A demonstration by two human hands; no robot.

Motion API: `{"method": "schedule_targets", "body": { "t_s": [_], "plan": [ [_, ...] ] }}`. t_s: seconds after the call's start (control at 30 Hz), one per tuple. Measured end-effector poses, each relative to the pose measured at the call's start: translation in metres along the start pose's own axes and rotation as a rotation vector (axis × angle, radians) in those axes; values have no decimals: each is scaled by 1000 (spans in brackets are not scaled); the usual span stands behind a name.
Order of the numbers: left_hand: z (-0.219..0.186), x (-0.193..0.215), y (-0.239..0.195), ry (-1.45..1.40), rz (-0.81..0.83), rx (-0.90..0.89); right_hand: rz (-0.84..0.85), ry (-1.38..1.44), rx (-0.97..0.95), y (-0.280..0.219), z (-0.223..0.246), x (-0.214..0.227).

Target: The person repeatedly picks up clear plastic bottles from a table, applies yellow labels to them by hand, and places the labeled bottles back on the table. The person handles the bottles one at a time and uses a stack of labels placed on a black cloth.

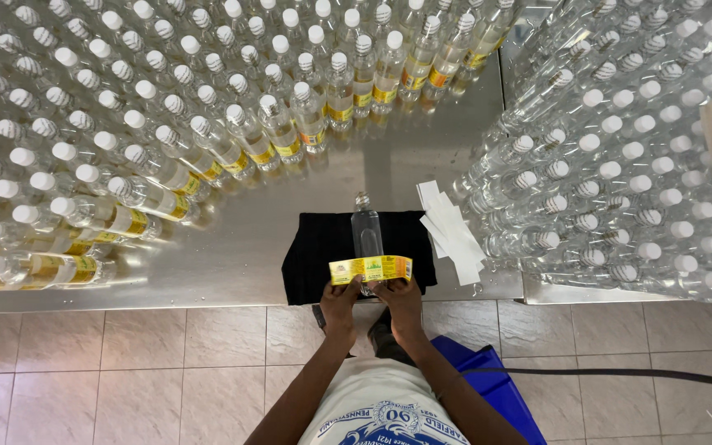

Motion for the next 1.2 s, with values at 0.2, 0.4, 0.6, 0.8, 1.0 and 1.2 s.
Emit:
{"method": "schedule_targets", "body": {
  "t_s": [0.2,0.4,0.6,0.8,1.0,1.2],
  "plan": [
    [-68,0,-28,314,0,-416,-15,93,112,-18,60,-10],
    [-113,-67,-83,170,449,-376,29,69,230,-34,94,-25],
    [-104,-45,-28,38,693,-287,180,92,317,-37,106,-39],
    [-169,-47,-75,195,550,-278,-70,-591,1121,-116,194,-42],
    [-163,-35,-86,242,591,-278,296,-849,1307,-141,185,-112],
    [-185,-17,-96,109,738,-440,520,-787,833,-104,165,-130]
  ]
}}
Point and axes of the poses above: each hand's wrist, its own y-axis towards the middle knuckle, its own x-axis out of the back of the hand, z = x × y, the point moved 10 cm from there along y, towards the middle knuckle, and after that the axes turned 2 degrees about x, right-handed, at the moved point
